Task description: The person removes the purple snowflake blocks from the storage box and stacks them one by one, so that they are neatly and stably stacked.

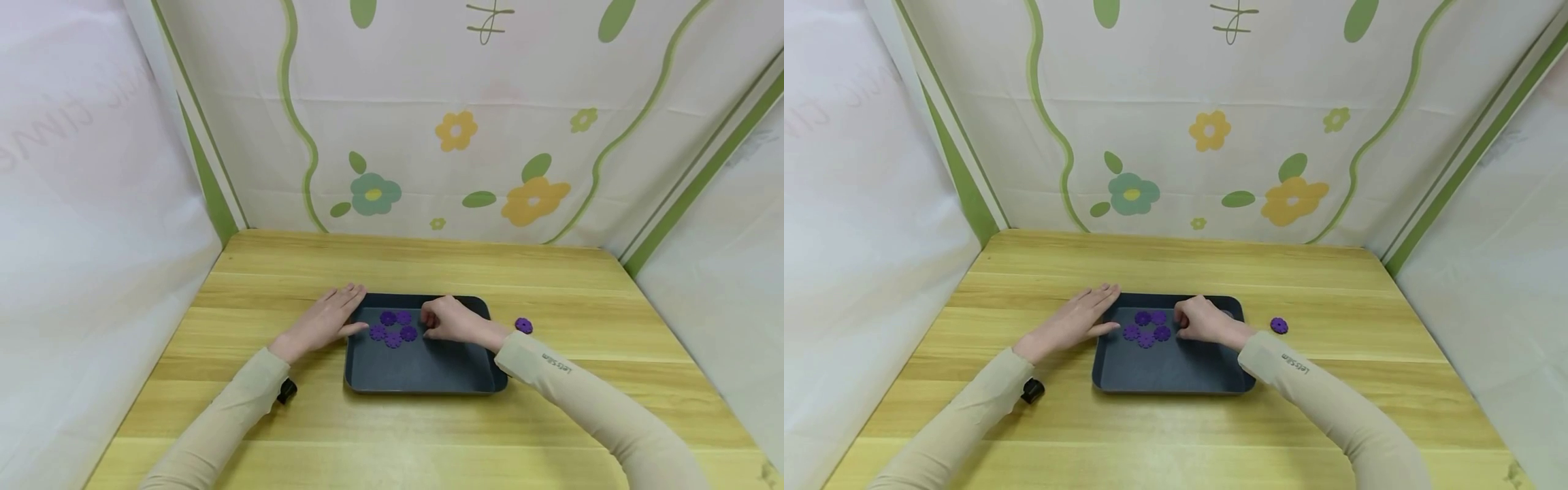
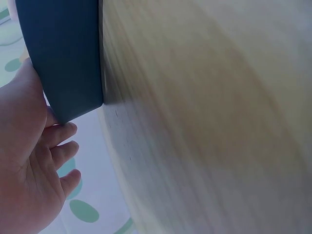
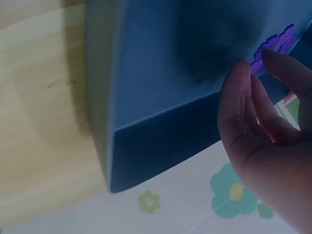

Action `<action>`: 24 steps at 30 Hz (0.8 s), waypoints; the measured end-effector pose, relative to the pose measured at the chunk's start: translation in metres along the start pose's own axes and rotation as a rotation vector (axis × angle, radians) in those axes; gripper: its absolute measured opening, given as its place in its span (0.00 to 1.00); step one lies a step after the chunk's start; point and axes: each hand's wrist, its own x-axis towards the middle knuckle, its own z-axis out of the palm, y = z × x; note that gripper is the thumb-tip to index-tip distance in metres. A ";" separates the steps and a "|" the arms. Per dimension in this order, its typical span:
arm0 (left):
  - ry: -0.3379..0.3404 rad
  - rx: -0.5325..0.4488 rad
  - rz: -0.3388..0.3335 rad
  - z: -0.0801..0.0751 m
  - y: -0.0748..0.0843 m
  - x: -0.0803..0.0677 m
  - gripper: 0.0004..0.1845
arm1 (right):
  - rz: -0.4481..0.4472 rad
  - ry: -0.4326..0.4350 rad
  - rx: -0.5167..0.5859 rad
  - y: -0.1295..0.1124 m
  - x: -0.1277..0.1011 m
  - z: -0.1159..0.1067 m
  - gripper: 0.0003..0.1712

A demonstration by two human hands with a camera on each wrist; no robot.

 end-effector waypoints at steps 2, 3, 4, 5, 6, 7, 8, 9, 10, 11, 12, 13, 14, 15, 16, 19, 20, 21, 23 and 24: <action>0.001 0.001 0.002 0.001 -0.001 0.000 0.41 | -0.003 -0.009 0.008 -0.002 0.002 0.001 0.10; 0.001 0.001 0.003 0.001 -0.001 0.001 0.41 | -0.003 -0.013 0.014 -0.002 0.003 0.001 0.10; 0.002 0.001 0.003 0.002 -0.001 0.001 0.41 | 0.002 -0.017 0.020 -0.003 0.003 0.001 0.11; 0.003 0.002 0.002 0.002 -0.001 0.001 0.41 | 0.006 -0.021 0.023 -0.004 0.004 0.002 0.11; 0.005 0.004 0.003 0.002 -0.002 0.001 0.41 | 0.005 -0.023 0.020 -0.004 0.005 0.002 0.11; 0.001 0.005 -0.002 0.002 -0.002 0.001 0.41 | 0.004 -0.023 0.019 -0.005 0.006 0.003 0.11; -0.003 0.007 -0.005 0.002 -0.001 0.001 0.41 | 0.006 -0.023 0.020 -0.005 0.007 0.004 0.11; -0.005 0.006 -0.010 0.001 -0.001 0.002 0.41 | 0.007 -0.023 0.021 -0.005 0.007 0.004 0.11; -0.006 0.008 -0.010 0.001 -0.001 0.002 0.41 | 0.005 -0.022 0.021 -0.006 0.008 0.005 0.11; -0.007 0.012 -0.008 0.001 -0.001 0.002 0.41 | 0.000 -0.020 0.019 -0.006 0.009 0.005 0.11; -0.008 0.014 -0.007 0.001 -0.001 0.002 0.41 | -0.003 -0.019 0.019 -0.006 0.009 0.006 0.11; -0.013 0.017 -0.007 0.001 -0.001 0.002 0.41 | -0.007 -0.019 0.021 -0.006 0.009 0.006 0.11; -0.012 0.022 -0.003 0.001 0.000 0.002 0.41 | -0.013 -0.020 0.023 -0.006 0.010 0.007 0.11; -0.011 0.025 0.001 0.001 0.000 0.002 0.41 | -0.016 -0.021 0.025 -0.006 0.010 0.007 0.12; -0.011 0.026 0.003 0.001 -0.001 0.002 0.41 | -0.019 -0.022 0.028 -0.007 0.011 0.007 0.12; -0.016 0.025 0.000 0.002 -0.001 0.002 0.41 | -0.027 -0.029 0.034 -0.008 0.012 0.008 0.12; -0.019 0.023 -0.003 0.002 -0.001 0.002 0.41 | -0.028 -0.031 0.035 -0.008 0.013 0.008 0.13; -0.018 0.020 -0.004 0.002 -0.001 0.002 0.41 | -0.026 -0.034 0.036 -0.009 0.013 0.008 0.13; -0.019 0.019 -0.009 0.002 -0.001 0.001 0.41 | -0.029 -0.037 0.034 -0.009 0.014 0.008 0.13; -0.018 0.018 -0.010 0.003 -0.002 0.002 0.41 | -0.033 -0.038 0.031 -0.009 0.015 0.009 0.14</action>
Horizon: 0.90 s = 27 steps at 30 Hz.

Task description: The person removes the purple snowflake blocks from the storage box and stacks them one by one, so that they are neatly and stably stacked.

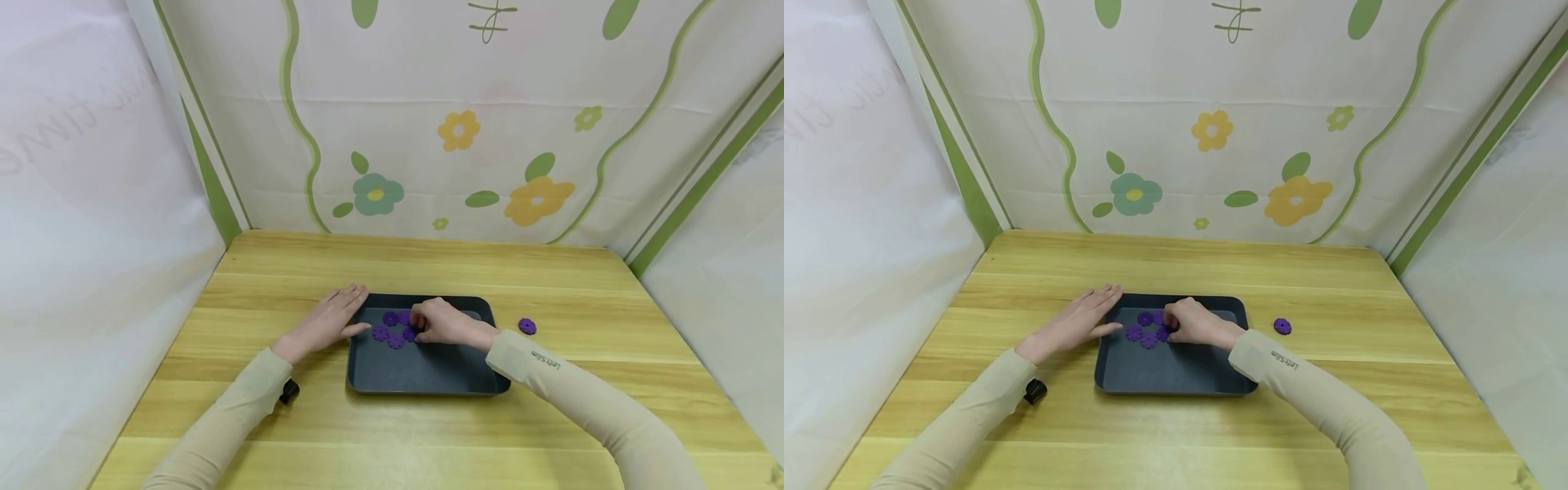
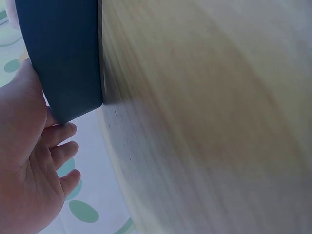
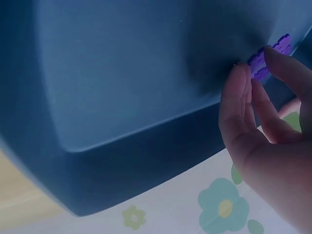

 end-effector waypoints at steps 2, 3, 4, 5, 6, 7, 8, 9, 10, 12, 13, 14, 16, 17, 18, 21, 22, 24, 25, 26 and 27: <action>0.005 0.003 0.002 0.000 0.000 0.000 0.41 | -0.007 -0.004 -0.008 0.000 0.001 0.000 0.14; 0.008 0.003 0.004 0.000 0.000 0.000 0.41 | -0.010 -0.006 -0.012 0.000 0.001 0.000 0.14; 0.005 0.003 0.002 0.000 0.000 0.000 0.41 | -0.013 -0.006 -0.016 0.000 0.002 0.000 0.14; 0.006 0.005 0.004 0.000 0.000 0.000 0.41 | -0.015 -0.007 -0.019 0.000 0.002 0.000 0.14; 0.005 0.004 0.005 0.000 0.001 0.000 0.41 | -0.016 -0.007 -0.023 0.000 0.002 0.000 0.13; 0.004 0.006 0.005 -0.001 0.001 0.000 0.41 | -0.014 -0.008 -0.025 -0.001 0.002 0.000 0.13; 0.004 0.008 0.006 -0.001 0.001 -0.001 0.41 | -0.012 -0.009 -0.025 -0.001 0.002 0.000 0.13; 0.004 0.007 0.006 -0.002 0.002 -0.001 0.41 | -0.011 -0.009 -0.025 -0.001 0.002 0.000 0.13; 0.006 0.008 0.007 -0.002 0.002 -0.001 0.41 | -0.011 -0.008 -0.026 -0.001 0.002 0.000 0.13; 0.013 0.008 0.011 -0.002 0.003 -0.001 0.41 | -0.011 -0.008 -0.029 -0.001 0.001 0.000 0.12; 0.016 0.010 0.013 -0.002 0.003 -0.001 0.41 | -0.013 -0.008 -0.029 -0.002 0.001 0.000 0.12; 0.018 0.009 0.014 -0.002 0.003 -0.001 0.41 | -0.015 -0.008 -0.028 -0.002 0.001 0.000 0.12; 0.020 0.007 0.014 -0.002 0.003 -0.001 0.41 | -0.017 -0.008 -0.029 -0.002 0.002 0.000 0.12; 0.021 0.006 0.014 -0.002 0.003 -0.001 0.41 | -0.016 -0.009 -0.029 -0.002 0.002 0.000 0.12; 0.022 0.006 0.014 -0.002 0.003 -0.001 0.41 | -0.015 -0.010 -0.028 -0.002 0.002 0.001 0.12; 0.020 0.002 0.012 -0.002 0.002 -0.001 0.41 | -0.010 -0.013 -0.025 -0.003 0.003 0.002 0.11; 0.020 0.001 0.011 -0.002 0.002 -0.001 0.41 | -0.008 -0.014 -0.023 -0.003 0.003 0.002 0.11; 0.016 0.004 0.010 -0.001 0.002 -0.001 0.41 | -0.010 -0.014 -0.023 -0.002 0.004 0.003 0.11; 0.016 0.006 0.011 -0.001 0.002 -0.001 0.41 | -0.011 -0.014 -0.025 -0.002 0.004 0.003 0.11; 0.017 0.008 0.012 0.000 0.001 -0.001 0.41 | -0.012 -0.015 -0.027 -0.002 0.004 0.003 0.11; 0.014 0.010 0.011 0.000 0.001 -0.001 0.41 | -0.013 -0.014 -0.028 -0.002 0.004 0.004 0.11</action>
